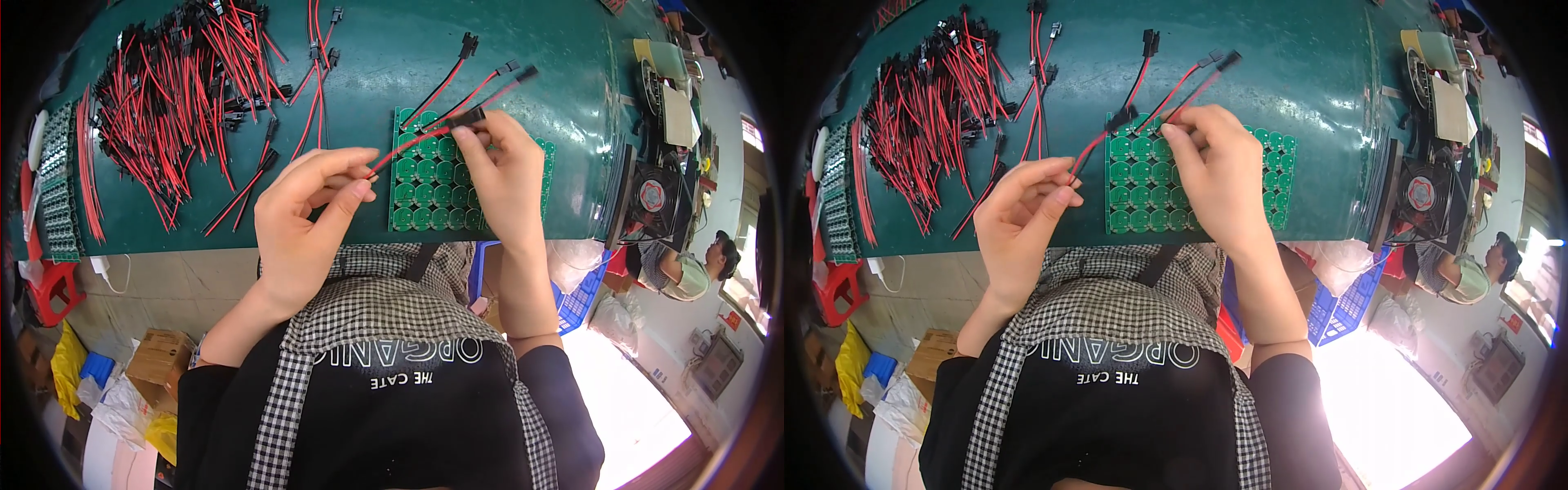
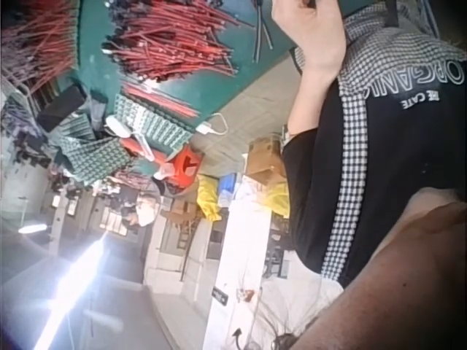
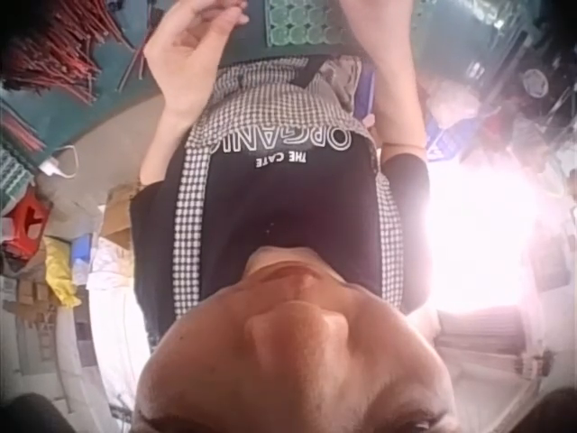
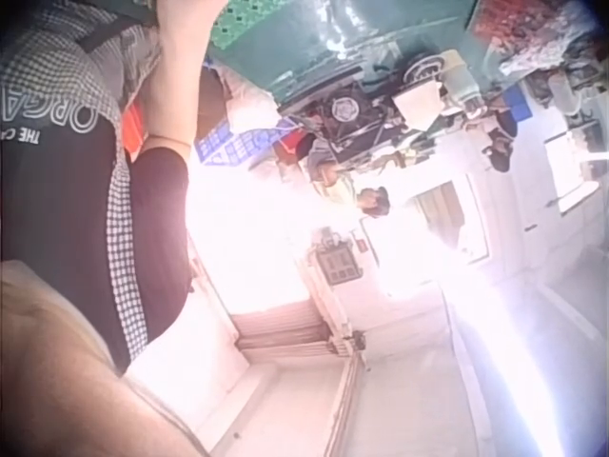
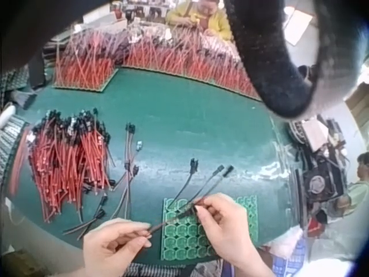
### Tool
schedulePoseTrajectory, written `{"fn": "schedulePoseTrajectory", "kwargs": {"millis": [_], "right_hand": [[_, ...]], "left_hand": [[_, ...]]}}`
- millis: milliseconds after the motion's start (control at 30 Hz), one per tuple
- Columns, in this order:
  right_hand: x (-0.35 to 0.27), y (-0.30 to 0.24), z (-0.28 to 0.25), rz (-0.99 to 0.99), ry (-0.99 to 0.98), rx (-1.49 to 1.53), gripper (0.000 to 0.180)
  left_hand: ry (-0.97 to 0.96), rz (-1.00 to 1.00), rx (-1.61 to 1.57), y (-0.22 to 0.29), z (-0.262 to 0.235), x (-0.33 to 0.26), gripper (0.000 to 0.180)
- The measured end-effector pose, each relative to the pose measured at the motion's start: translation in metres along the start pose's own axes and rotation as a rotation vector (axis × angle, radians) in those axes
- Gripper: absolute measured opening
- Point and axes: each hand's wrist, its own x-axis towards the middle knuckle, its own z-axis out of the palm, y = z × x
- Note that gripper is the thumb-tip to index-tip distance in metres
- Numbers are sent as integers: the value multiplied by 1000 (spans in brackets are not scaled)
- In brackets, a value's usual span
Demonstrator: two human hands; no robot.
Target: The person places circuit boards on the work table, retrieves bundles of wires, and inserts the wires into the circuit board holes by hand.
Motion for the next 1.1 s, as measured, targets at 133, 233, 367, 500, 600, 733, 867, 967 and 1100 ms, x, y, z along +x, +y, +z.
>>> {"fn": "schedulePoseTrajectory", "kwargs": {"millis": [133,233,367,500,600,733,867,967,1100], "right_hand": [[-11,-7,-5,-49,195,-101,13],[-29,-21,-6,-66,22,6,12],[-39,-27,0,-66,-154,243,14],[-36,-18,-12,-233,-291,375,17],[-28,-4,-15,-264,-312,340,13],[-11,5,-11,130,159,144,5],[-8,11,-7,70,139,110,7],[-7,13,-5,71,152,112,8],[-7,11,-4,80,161,127,9]], "left_hand": [[8,-46,-90,4,8,-1,31],[-39,-49,-80,4,11,-1,34],[-84,-23,-7,7,18,-1,33],[-443,-402,-477,10,5,13,34],[-492,-487,-381,13,3,16,33],[232,294,1077,6,0,32,29],[247,172,1196,4,-7,38,27],[213,199,1173,1,-10,40,20],[245,146,1041,5,-10,44,10]]}}
